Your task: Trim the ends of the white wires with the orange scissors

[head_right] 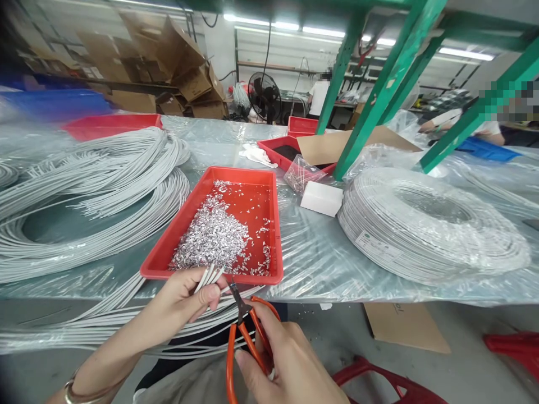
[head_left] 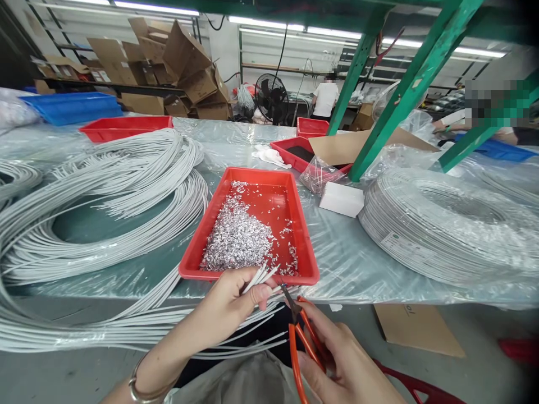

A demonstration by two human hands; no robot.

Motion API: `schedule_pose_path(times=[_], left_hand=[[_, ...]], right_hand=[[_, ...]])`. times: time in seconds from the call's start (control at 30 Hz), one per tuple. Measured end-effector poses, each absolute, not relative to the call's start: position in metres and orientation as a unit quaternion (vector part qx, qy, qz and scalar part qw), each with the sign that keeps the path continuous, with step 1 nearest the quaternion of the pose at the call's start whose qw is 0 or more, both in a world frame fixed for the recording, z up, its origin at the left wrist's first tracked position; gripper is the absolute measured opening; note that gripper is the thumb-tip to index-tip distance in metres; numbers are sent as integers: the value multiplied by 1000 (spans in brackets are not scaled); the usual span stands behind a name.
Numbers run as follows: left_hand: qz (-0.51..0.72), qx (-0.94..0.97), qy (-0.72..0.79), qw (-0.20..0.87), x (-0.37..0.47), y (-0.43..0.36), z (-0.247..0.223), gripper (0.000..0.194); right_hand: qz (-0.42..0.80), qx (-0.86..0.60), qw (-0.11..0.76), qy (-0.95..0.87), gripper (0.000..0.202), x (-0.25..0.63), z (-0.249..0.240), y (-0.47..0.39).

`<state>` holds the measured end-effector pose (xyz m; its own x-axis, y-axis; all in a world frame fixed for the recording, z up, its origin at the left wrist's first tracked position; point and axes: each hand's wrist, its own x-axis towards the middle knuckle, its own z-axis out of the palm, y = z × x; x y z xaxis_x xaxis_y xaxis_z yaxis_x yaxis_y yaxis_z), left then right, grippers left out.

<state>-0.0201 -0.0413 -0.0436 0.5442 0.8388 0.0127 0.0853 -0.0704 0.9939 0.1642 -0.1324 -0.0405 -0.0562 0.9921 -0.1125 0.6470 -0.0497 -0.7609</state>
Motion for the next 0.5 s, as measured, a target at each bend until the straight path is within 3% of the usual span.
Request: schedule_pose_path(times=[0.5], left_hand=[[387,682,417,461,-17,-39,-44,16]], right_hand=[[333,-588,184,-714,48,172,-45,-127]])
